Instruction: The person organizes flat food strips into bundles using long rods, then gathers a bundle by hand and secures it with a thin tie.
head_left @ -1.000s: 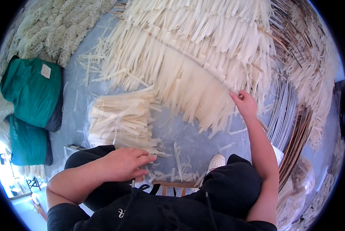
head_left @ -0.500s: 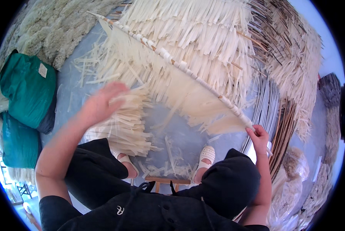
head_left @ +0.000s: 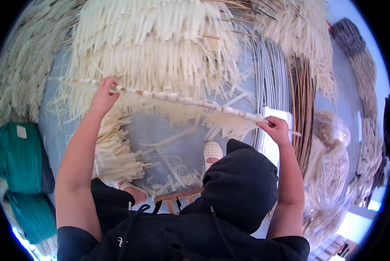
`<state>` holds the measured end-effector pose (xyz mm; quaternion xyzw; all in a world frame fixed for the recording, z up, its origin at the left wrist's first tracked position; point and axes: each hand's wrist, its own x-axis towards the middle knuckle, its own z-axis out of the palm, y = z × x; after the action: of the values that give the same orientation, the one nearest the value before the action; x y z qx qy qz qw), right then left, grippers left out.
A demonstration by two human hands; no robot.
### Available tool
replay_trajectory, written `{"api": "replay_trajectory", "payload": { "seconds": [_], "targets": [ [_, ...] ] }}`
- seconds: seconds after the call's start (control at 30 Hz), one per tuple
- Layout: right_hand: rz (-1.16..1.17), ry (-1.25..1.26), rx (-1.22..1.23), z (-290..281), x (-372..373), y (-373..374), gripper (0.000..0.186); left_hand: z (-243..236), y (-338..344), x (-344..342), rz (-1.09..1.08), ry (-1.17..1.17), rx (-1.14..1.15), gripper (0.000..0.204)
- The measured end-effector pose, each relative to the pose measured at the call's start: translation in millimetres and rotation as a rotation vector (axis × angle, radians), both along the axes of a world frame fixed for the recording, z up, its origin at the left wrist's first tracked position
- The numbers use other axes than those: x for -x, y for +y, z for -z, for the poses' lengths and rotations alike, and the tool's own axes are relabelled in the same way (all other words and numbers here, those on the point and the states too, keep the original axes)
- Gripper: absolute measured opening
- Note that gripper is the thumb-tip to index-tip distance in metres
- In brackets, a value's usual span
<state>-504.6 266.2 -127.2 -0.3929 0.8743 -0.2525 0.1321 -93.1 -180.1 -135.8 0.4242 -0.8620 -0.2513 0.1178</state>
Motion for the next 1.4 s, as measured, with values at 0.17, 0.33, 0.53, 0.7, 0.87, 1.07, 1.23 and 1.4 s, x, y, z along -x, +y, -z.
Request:
{"api": "replay_trajectory", "payload": {
  "seconds": [0.17, 0.33, 0.53, 0.7, 0.87, 1.07, 1.23, 1.4],
  "targets": [
    [-0.104, 0.376, 0.311, -11, -11, -8, 0.033, 18, -5, 2, 0.069, 0.001, 0.011, 0.023],
    [0.837, -0.401, 0.818, 40, -8, 40, 0.041, 18, 9, -2, -0.015, 0.123, 0.039, 0.02],
    [0.516, -1.17, 0.957, 38, -1, -33, 0.051, -1, 47, 20, 0.08, 0.233, -0.253, 0.021],
    [0.544, -0.823, 1.155, 10, 1, -29, 0.037, -48, 100, 44, -0.032, 0.564, -0.194, 0.024],
    [0.666, -0.849, 0.612, 96, -23, -46, 0.055, 36, 74, 22, 0.011, 0.242, -0.041, 0.025],
    [0.376, -0.675, 1.053, 43, -25, -49, 0.05, 0, 99, 40, 0.002, 0.49, -0.235, 0.023],
    [0.619, -0.929, 0.716, 125, -29, -51, 0.057, 58, 87, 32, -0.031, 0.333, -0.157, 0.019],
    [0.237, -1.027, 0.991, 53, -34, -58, 0.053, 11, 102, 44, -0.018, 0.443, -0.205, 0.019]
  ]
}}
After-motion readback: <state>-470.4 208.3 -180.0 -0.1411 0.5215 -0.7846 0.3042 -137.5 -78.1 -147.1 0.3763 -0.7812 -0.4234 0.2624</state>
